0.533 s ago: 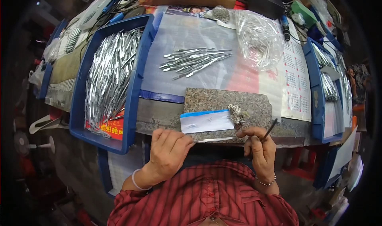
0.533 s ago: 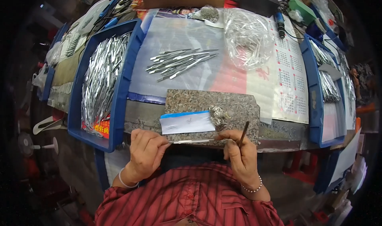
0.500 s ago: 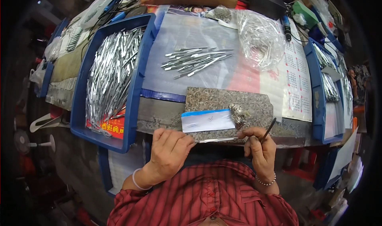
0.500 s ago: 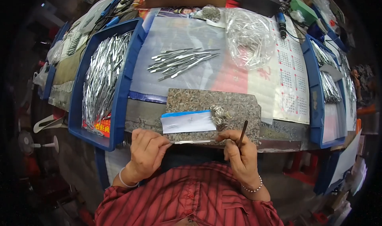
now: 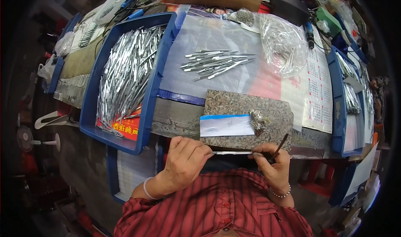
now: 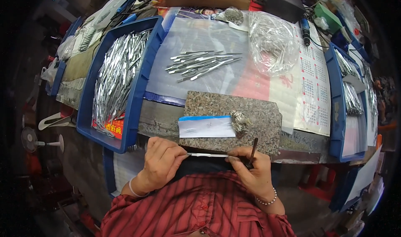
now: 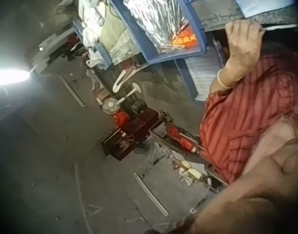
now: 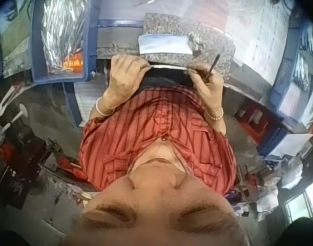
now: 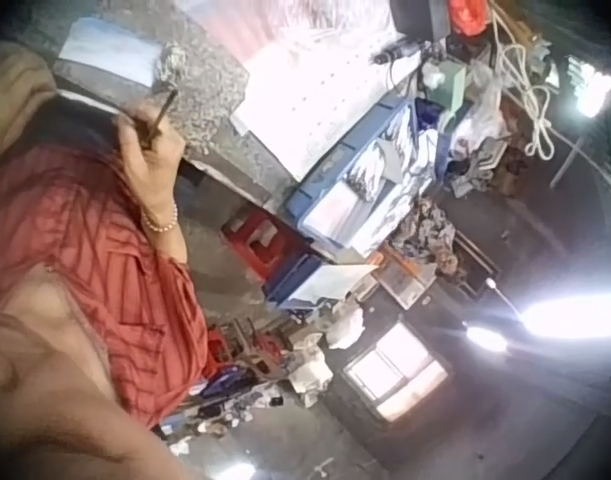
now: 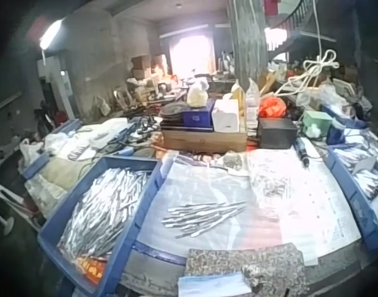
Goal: The recorder is assembling small metal components at a workbench, involving picking up pieces from bins and using a small handheld tool to join or inspect them.
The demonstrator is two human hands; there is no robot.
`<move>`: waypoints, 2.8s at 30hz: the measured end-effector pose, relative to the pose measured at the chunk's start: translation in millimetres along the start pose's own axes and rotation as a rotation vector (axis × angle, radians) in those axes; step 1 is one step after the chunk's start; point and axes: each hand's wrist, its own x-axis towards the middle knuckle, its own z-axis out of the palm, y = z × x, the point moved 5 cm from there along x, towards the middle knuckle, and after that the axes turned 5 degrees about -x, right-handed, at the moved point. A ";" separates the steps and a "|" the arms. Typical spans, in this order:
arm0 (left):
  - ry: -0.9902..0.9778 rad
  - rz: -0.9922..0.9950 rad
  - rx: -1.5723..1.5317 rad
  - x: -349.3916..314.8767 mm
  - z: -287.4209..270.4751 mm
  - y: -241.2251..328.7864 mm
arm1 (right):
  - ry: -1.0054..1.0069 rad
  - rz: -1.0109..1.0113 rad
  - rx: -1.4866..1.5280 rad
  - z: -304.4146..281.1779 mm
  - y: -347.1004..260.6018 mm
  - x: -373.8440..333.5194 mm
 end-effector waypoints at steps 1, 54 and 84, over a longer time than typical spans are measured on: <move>0.001 -0.002 0.002 -0.9 -0.1 -0.3 | -0.003 -0.001 0.001 0.9 0.0 -0.6; -0.175 -0.265 -0.104 -71.9 35.3 22.2 | -0.196 -0.430 -0.085 -5.6 -3.3 -19.4; -0.019 -0.077 -0.112 23.0 -21.2 27.4 | -0.178 -0.322 -0.386 -12.4 98.8 -37.4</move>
